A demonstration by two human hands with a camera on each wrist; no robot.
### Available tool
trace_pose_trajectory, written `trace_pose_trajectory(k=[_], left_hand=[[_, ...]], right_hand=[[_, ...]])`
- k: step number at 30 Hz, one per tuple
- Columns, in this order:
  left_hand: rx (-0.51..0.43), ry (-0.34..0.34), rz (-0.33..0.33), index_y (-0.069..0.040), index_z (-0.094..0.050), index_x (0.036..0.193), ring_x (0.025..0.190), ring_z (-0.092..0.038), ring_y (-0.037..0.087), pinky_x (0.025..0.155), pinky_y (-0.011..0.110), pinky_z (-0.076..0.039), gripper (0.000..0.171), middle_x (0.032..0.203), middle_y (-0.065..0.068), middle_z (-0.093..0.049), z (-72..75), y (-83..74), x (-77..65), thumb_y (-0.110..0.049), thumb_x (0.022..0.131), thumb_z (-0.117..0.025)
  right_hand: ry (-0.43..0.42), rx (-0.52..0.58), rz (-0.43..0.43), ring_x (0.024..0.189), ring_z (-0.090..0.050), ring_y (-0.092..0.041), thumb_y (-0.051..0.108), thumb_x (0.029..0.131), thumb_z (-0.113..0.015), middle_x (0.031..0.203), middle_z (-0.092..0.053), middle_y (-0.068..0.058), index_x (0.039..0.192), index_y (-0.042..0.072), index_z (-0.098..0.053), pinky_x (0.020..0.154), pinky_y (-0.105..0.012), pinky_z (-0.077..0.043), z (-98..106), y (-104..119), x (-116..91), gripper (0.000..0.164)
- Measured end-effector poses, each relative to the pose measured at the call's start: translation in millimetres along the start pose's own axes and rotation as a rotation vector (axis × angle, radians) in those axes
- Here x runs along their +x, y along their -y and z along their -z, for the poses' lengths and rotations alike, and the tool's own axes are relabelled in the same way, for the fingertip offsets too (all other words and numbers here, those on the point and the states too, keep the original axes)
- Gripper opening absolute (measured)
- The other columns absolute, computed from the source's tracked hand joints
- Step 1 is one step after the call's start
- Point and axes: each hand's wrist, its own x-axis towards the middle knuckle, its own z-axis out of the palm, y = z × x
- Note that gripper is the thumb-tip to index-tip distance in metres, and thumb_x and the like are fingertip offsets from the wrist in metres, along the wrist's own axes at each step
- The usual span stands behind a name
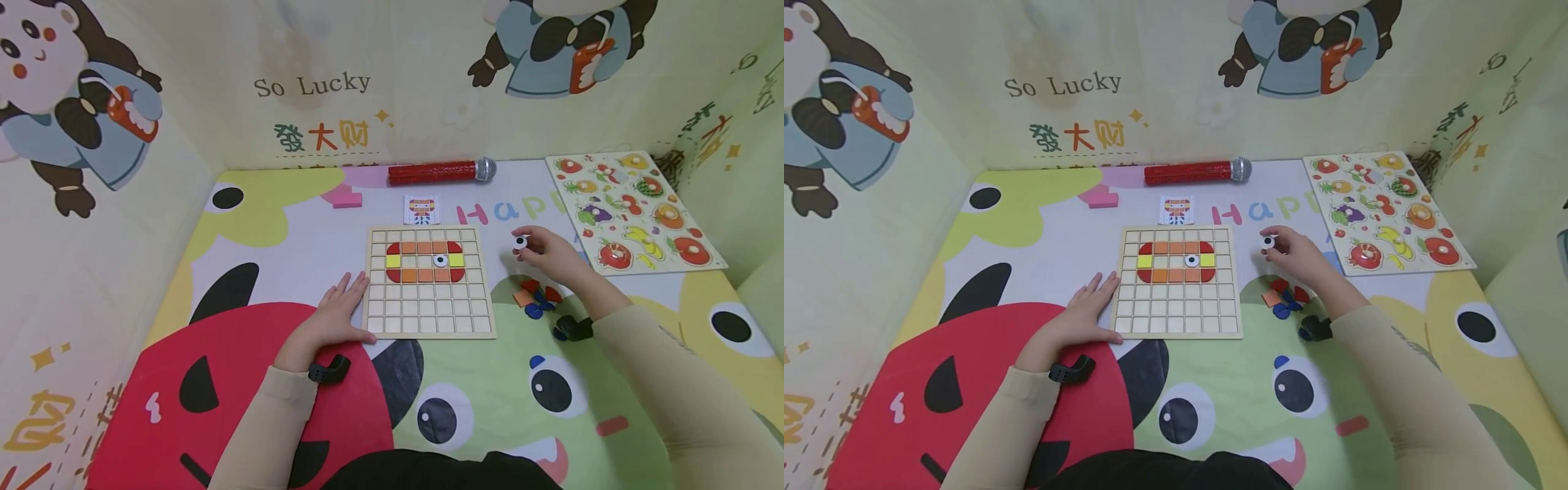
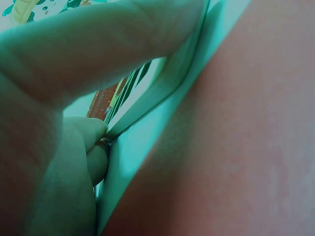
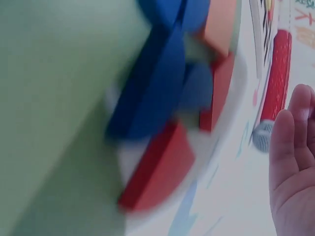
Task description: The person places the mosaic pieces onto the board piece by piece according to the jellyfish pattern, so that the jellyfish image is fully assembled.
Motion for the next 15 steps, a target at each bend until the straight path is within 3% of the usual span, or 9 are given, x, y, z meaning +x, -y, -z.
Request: trace_pose_trajectory(k=[6, 15], left_hand=[[-0.003, 0.005, -0.005, -0.020, -0.011, 0.147, 0.141, 0.003, 0.025, 0.112, 0.052, -0.007, 0.114, 0.154, -0.001, -0.010, -0.2, -0.5, 0.3, -0.042, 0.060, -0.080], [-0.001, -0.001, -0.002, -0.020, -0.011, 0.147, 0.141, 0.003, 0.025, 0.112, 0.052, -0.007, 0.114, 0.154, -0.001, -0.009, -0.4, 0.2, 0.6, -0.042, 0.059, -0.080]], right_hand=[[0.034, 0.067, -0.008, 0.090, -0.052, -0.024, 0.018, 0.093, -0.048, 0.105, -0.059, -0.016, 0.132, 0.012, -0.043, 0.079, -0.026, -0.046, -13.8, 7.3, 8.2, 0.040], [0.058, 0.184, 0.001, 0.094, -0.052, -0.026, 0.019, 0.094, -0.046, 0.108, -0.058, -0.019, 0.132, 0.009, -0.041, 0.080, -0.023, -0.045, -26.1, 20.7, 13.3, 0.040]])
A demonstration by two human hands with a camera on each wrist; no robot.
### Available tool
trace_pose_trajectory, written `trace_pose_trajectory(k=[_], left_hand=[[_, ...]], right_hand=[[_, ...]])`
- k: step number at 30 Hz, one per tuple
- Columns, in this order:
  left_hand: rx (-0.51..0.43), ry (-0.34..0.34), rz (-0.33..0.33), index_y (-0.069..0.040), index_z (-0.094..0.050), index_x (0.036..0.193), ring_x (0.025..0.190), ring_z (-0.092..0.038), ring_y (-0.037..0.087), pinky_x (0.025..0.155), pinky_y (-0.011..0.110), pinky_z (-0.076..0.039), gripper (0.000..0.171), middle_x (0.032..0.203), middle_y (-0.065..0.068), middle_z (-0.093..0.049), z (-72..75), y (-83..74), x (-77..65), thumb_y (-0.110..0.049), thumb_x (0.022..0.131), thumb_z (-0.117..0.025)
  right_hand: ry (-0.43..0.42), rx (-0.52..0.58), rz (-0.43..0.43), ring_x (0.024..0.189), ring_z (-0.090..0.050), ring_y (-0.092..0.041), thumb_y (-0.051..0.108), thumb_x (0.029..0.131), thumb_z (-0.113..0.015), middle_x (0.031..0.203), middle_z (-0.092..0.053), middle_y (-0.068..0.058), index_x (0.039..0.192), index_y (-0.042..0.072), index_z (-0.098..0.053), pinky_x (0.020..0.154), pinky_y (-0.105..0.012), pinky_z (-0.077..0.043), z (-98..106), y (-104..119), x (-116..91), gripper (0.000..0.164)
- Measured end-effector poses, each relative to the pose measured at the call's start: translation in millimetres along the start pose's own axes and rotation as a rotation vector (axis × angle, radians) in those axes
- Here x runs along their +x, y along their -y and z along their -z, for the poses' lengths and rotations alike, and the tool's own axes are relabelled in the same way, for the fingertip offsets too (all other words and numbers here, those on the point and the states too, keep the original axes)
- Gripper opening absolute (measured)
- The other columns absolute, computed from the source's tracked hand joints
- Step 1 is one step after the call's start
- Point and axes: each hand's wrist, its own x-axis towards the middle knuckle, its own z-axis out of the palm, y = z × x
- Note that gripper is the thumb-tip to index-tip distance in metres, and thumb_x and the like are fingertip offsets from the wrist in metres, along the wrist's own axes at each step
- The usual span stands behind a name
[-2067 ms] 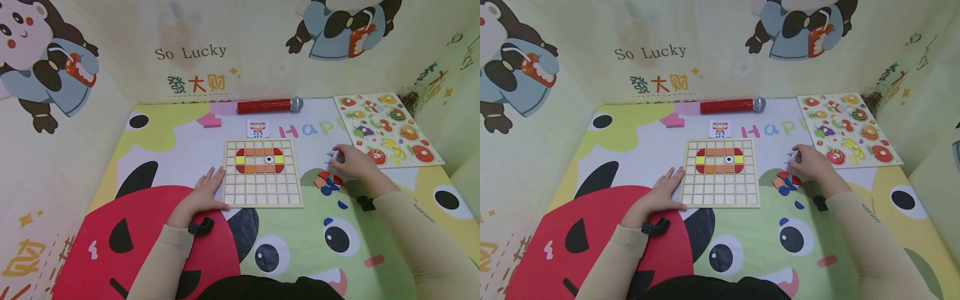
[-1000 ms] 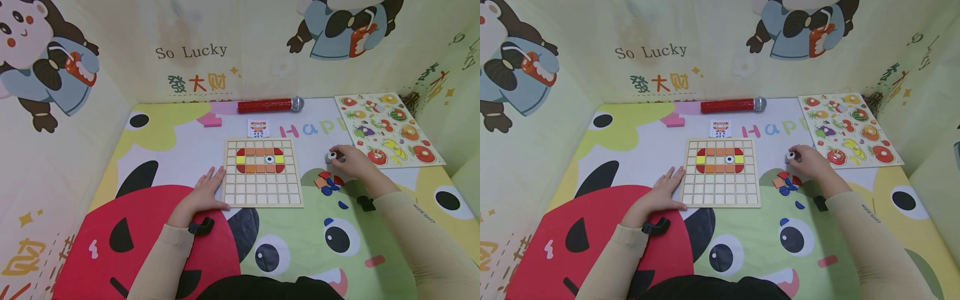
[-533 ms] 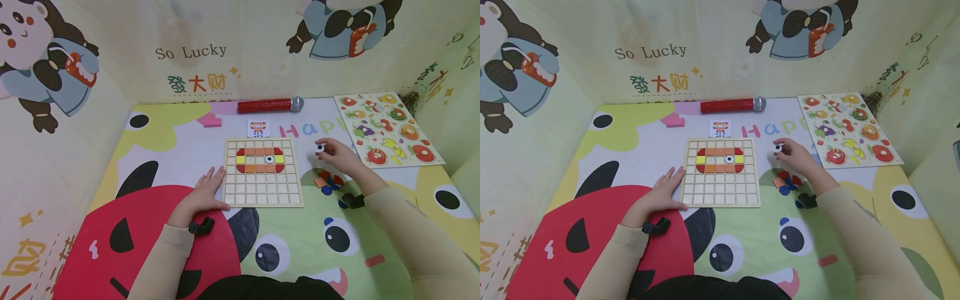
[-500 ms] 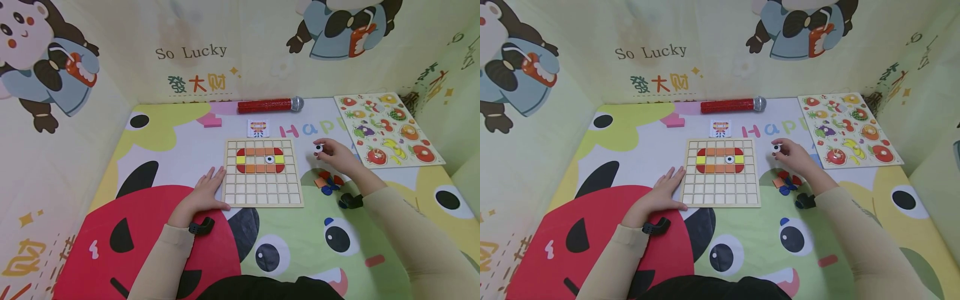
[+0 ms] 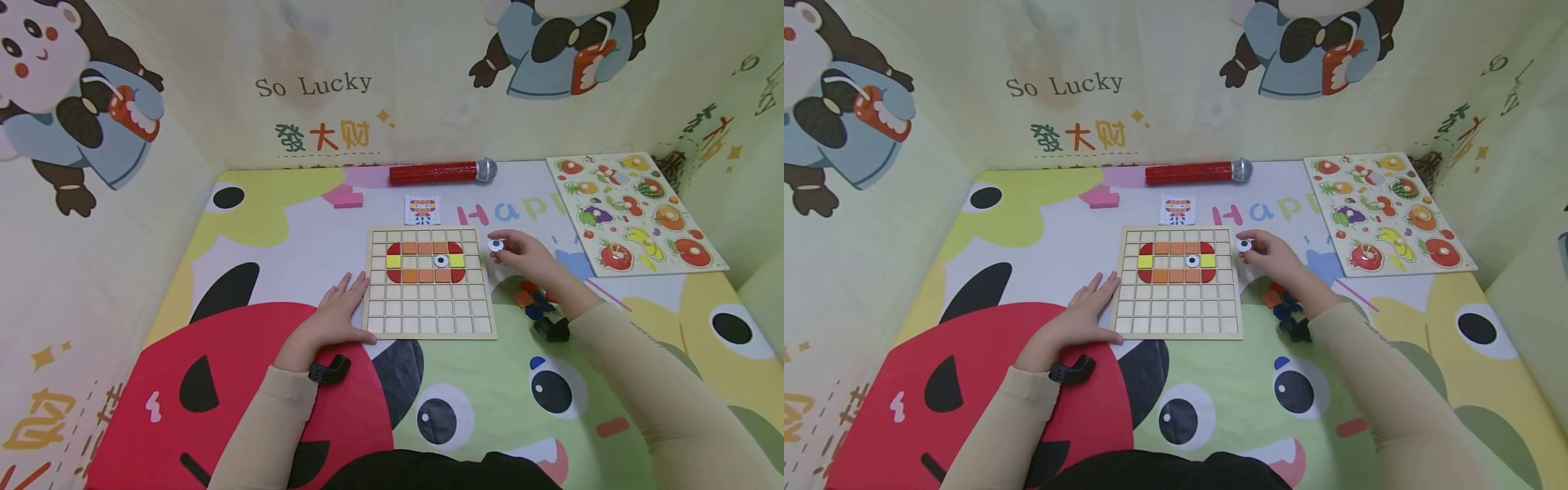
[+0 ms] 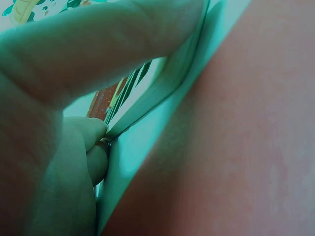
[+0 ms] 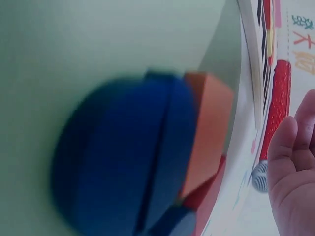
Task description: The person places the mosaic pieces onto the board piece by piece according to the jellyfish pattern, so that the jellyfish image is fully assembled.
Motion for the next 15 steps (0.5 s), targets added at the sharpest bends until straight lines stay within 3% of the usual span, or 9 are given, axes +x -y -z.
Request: trace_pose_trajectory(k=[8, 15], left_hand=[[0.003, 0.005, 0.003, -0.019, -0.012, 0.147, 0.141, 0.003, 0.025, 0.112, 0.052, -0.007, 0.114, 0.154, -0.001, -0.009, 0.8, -1.1, -1.1, -0.042, 0.059, -0.080], [0.004, 0.005, 0.002, -0.018, -0.012, 0.147, 0.141, 0.002, 0.024, 0.112, 0.052, -0.007, 0.113, 0.154, -0.001, -0.010, 1.5, -1.9, 0.1, -0.041, 0.060, -0.080]], right_hand=[[-0.004, 0.008, 0.016, 0.088, -0.051, -0.021, 0.016, 0.090, -0.053, 0.109, -0.059, -0.021, 0.122, 0.001, -0.038, 0.077, -0.018, -0.042, -14.1, 8.7, 4.8, 0.038], [0.006, 0.023, -0.020, 0.093, -0.051, -0.023, 0.018, 0.090, -0.055, 0.110, -0.059, -0.017, 0.121, 0.006, -0.038, 0.089, -0.033, -0.044, -24.1, 10.2, 10.1, 0.038]])
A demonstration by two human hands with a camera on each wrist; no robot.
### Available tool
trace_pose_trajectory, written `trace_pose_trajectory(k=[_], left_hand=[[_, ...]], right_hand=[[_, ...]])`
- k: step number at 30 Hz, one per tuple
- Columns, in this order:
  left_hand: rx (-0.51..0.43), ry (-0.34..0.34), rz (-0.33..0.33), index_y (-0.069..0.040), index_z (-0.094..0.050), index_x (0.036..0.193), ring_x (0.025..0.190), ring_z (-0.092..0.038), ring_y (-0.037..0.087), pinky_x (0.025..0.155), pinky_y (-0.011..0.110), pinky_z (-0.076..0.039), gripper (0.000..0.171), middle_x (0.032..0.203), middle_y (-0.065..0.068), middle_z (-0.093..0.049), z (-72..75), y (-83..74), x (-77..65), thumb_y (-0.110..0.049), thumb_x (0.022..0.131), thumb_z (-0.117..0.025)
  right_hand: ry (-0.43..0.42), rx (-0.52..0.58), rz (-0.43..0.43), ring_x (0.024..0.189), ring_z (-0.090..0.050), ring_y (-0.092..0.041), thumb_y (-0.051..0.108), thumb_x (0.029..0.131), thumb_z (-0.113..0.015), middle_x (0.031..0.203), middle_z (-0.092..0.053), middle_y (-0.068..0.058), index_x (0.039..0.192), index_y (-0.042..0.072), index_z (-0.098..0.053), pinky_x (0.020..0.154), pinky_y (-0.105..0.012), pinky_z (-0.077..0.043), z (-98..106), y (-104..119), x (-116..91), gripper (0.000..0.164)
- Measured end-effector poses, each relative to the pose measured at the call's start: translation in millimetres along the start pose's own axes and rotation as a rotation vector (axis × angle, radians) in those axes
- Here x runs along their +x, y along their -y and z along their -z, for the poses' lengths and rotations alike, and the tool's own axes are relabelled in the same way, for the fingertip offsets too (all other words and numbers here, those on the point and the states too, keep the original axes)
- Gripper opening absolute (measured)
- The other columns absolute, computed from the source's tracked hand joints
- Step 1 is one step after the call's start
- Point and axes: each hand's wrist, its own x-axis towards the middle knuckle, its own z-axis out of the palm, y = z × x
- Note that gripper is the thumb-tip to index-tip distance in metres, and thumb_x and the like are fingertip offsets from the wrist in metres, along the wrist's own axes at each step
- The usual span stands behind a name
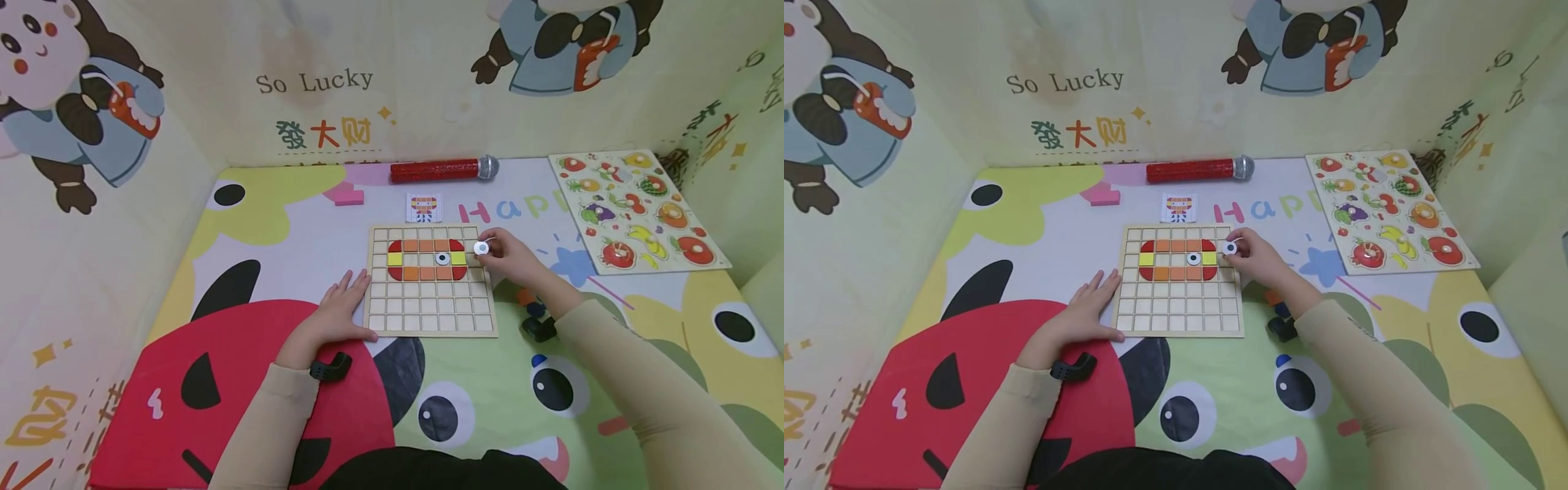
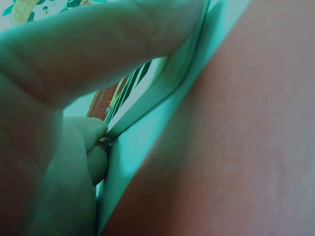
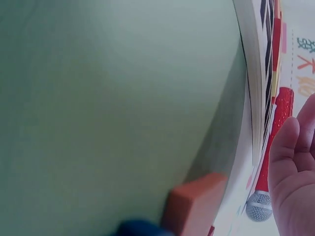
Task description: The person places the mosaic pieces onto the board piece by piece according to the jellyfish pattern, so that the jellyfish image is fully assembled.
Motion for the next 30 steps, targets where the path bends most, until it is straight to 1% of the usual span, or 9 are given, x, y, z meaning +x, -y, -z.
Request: trace_pose_trajectory(k=[3, 5, 8, 11, 16, 18, 23, 26, 30], left_hand=[[-0.002, -0.003, -0.001, -0.018, -0.012, 0.147, 0.141, 0.003, 0.024, 0.112, 0.052, -0.007, 0.113, 0.154, -0.001, -0.010, 0.0, 0.0, 0.5, -0.041, 0.059, -0.080], [-0.006, -0.003, 0.000, -0.018, -0.012, 0.147, 0.141, 0.003, 0.024, 0.112, 0.051, -0.007, 0.114, 0.154, -0.001, -0.010, -0.1, 0.1, 0.5, -0.041, 0.059, -0.081], [-0.008, -0.002, 0.003, -0.019, -0.012, 0.147, 0.141, 0.003, 0.024, 0.112, 0.051, -0.007, 0.114, 0.154, -0.001, -0.010, -0.4, 0.7, 0.5, -0.041, 0.059, -0.081], [-0.007, 0.000, 0.003, -0.019, -0.012, 0.147, 0.141, 0.003, 0.024, 0.112, 0.051, -0.006, 0.114, 0.154, -0.001, -0.009, -0.5, 1.7, 0.9, -0.042, 0.059, -0.080], [-0.006, 0.004, 0.004, -0.020, -0.011, 0.147, 0.141, 0.004, 0.024, 0.112, 0.051, -0.006, 0.114, 0.154, -0.002, -0.008, -0.9, 2.6, 1.4, -0.042, 0.059, -0.080], [-0.007, 0.005, 0.005, -0.020, -0.011, 0.147, 0.141, 0.004, 0.024, 0.112, 0.051, -0.006, 0.114, 0.154, -0.002, -0.008, -0.8, 2.5, 1.4, -0.042, 0.059, -0.080], [-0.014, 0.007, 0.008, -0.020, -0.011, 0.147, 0.141, 0.004, 0.023, 0.112, 0.051, -0.006, 0.114, 0.154, -0.002, -0.009, -0.4, 1.8, 1.8, -0.042, 0.059, -0.080], [-0.011, 0.008, 0.011, -0.020, -0.011, 0.147, 0.141, 0.004, 0.023, 0.112, 0.051, -0.006, 0.114, 0.154, -0.002, -0.009, -0.5, 1.8, 2.5, -0.043, 0.059, -0.080], [-0.010, 0.012, 0.016, -0.021, -0.011, 0.147, 0.141, 0.004, 0.022, 0.113, 0.050, -0.005, 0.115, 0.154, -0.003, -0.008, -1.0, 2.8, 2.8, -0.043, 0.058, -0.080]], right_hand=[[0.010, 0.004, -0.007, 0.097, -0.051, -0.025, 0.018, 0.090, -0.053, 0.113, -0.059, -0.016, 0.123, 0.007, -0.039, 0.094, -0.040, -0.043, -2.3, 1.4, 2.1, 0.038], [0.017, 0.002, -0.004, 0.097, -0.051, -0.025, 0.019, 0.091, -0.052, 0.113, -0.059, -0.017, 0.125, 0.007, -0.039, 0.095, -0.041, -0.042, -3.7, 2.6, 3.1, 0.038], [0.021, 0.001, 0.009, 0.096, -0.051, -0.025, 0.019, 0.091, -0.052, 0.110, -0.058, -0.017, 0.128, 0.009, -0.041, 0.092, -0.038, -0.043, -6.0, 4.2, 4.2, 0.039], [0.026, 0.017, 0.018, 0.092, -0.051, -0.024, 0.020, 0.092, -0.051, 0.105, -0.056, -0.015, 0.131, 0.013, -0.042, 0.087, -0.033, -0.044, -7.9, 4.9, 4.5, 0.041], [0.052, 0.129, 0.000, 0.087, -0.055, -0.020, 0.018, 0.094, -0.046, 0.099, -0.053, -0.012, 0.134, 0.015, -0.039, 0.082, -0.025, -0.050, -9.0, 6.3, 5.6, 0.040], [0.063, 0.167, -0.007, 0.087, -0.057, -0.019, 0.015, 0.095, -0.044, 0.099, -0.053, -0.013, 0.135, 0.013, -0.038, 0.081, -0.023, -0.051, -9.3, 7.0, 6.2, 0.040], [0.078, 0.190, -0.034, 0.088, -0.056, -0.019, 0.013, 0.093, -0.045, 0.106, -0.053, -0.015, 0.134, 0.010, -0.039, 0.080, -0.021, -0.051, -10.4, 6.9, 6.9, 0.042], [0.094, 0.193, -0.044, 0.093, -0.055, -0.021, 0.012, 0.092, -0.047, 0.115, -0.052, -0.016, 0.134, 0.008, -0.038, 0.086, -0.026, -0.050, -10.9, 5.1, 7.4, 0.043], [0.101, 0.145, -0.051, 0.104, -0.049, -0.024, 0.018, 0.091, -0.052, 0.125, -0.049, -0.014, 0.133, 0.010, -0.039, 0.099, -0.038, -0.041, -12.5, 3.4, 7.0, 0.045]])
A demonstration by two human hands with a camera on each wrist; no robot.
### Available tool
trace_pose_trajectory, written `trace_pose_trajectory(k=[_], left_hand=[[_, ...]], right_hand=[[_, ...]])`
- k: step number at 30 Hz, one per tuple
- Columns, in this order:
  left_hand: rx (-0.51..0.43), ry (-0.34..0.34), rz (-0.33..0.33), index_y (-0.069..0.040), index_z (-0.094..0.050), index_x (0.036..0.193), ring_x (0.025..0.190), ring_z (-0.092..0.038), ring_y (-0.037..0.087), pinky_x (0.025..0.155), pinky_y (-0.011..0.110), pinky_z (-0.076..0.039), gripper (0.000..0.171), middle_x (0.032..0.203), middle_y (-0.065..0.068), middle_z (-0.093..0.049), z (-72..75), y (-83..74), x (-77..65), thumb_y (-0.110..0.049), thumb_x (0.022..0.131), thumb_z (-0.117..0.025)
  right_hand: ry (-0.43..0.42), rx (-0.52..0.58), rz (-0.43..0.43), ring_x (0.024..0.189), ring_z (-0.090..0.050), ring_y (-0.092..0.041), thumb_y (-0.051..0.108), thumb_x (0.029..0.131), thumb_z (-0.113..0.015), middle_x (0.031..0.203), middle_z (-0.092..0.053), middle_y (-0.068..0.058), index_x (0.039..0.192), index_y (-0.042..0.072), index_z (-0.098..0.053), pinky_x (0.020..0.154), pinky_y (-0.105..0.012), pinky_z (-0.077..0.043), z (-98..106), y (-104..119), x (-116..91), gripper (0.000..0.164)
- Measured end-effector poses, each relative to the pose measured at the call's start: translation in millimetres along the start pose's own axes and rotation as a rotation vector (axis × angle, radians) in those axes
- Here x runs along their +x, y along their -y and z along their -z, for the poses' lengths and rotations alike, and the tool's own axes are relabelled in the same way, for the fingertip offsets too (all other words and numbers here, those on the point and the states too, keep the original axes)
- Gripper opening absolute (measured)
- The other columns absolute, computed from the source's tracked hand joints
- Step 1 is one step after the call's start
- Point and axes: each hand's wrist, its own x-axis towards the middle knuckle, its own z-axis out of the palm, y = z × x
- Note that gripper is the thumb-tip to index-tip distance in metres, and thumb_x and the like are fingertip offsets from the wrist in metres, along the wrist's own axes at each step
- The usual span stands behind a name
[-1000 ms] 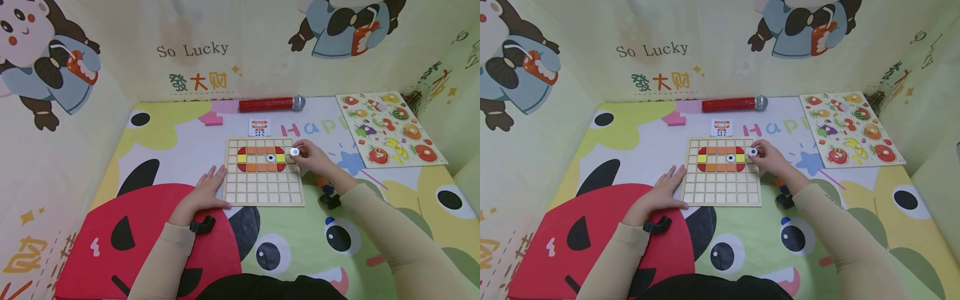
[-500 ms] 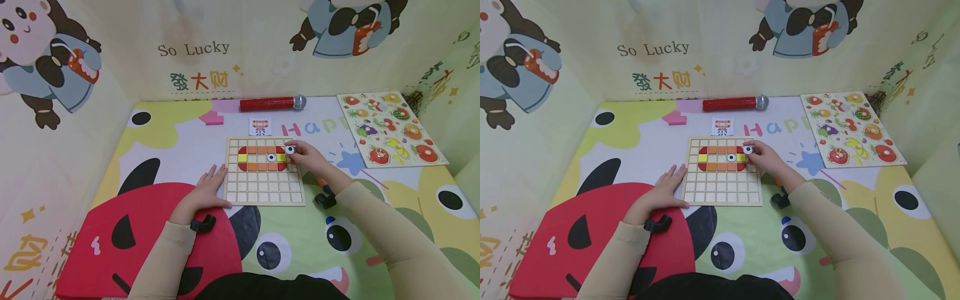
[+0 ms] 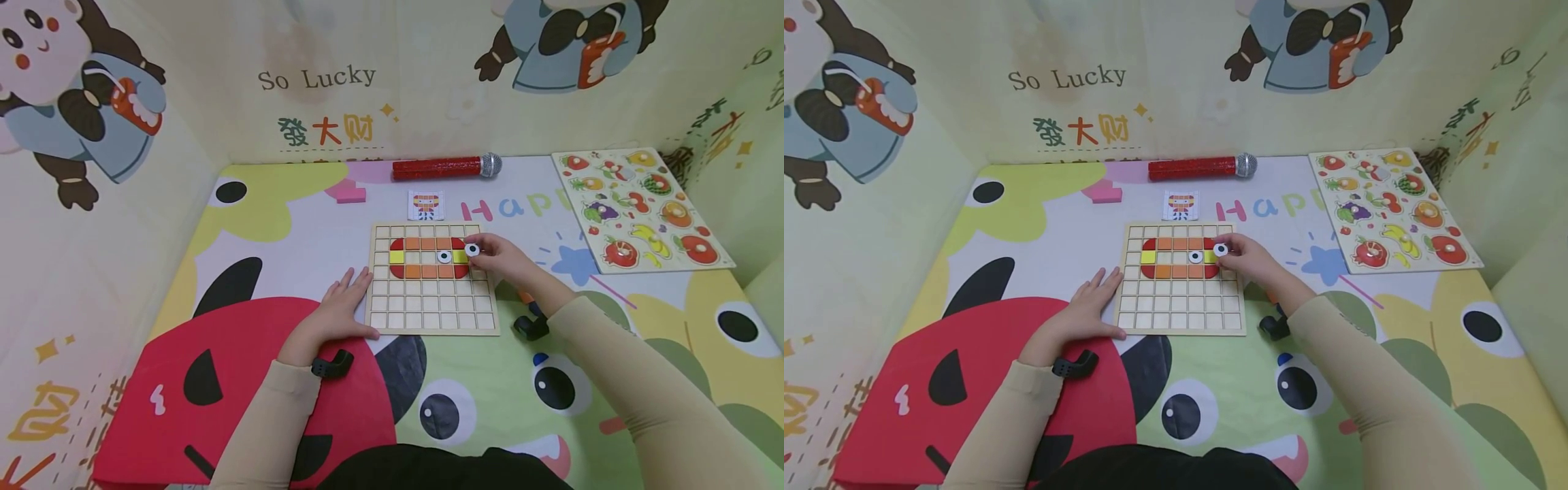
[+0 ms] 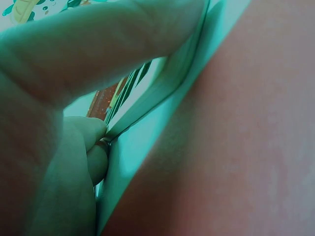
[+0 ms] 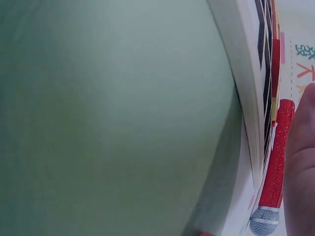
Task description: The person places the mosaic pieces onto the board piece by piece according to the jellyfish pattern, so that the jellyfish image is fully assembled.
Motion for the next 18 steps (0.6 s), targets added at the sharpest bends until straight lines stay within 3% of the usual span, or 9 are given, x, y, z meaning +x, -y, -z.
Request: trace_pose_trajectory(k=[8, 18], left_hand=[[-0.004, 0.007, -0.007, -0.020, -0.011, 0.147, 0.141, 0.004, 0.023, 0.112, 0.050, -0.005, 0.114, 0.154, -0.002, -0.008, 0.0, 0.6, -0.4, -0.043, 0.059, -0.080], [-0.005, 0.003, -0.010, -0.019, -0.011, 0.147, 0.141, 0.004, 0.023, 0.113, 0.050, -0.005, 0.114, 0.154, -0.002, -0.009, 2.4, -1.3, -2.4, -0.042, 0.059, -0.080]], right_hand=[[-0.038, -0.146, 0.002, 0.103, -0.044, -0.026, 0.023, 0.090, -0.056, 0.123, -0.050, -0.010, 0.126, 0.015, -0.050, 0.093, -0.038, -0.041, -6.4, 3.8, 0.6, 0.037], [-0.032, -0.162, 0.033, 0.106, -0.043, -0.024, 0.023, 0.090, -0.056, 0.129, -0.047, -0.008, 0.132, 0.021, -0.048, 0.093, -0.039, -0.042, -11.8, 5.4, 5.2, 0.043]])
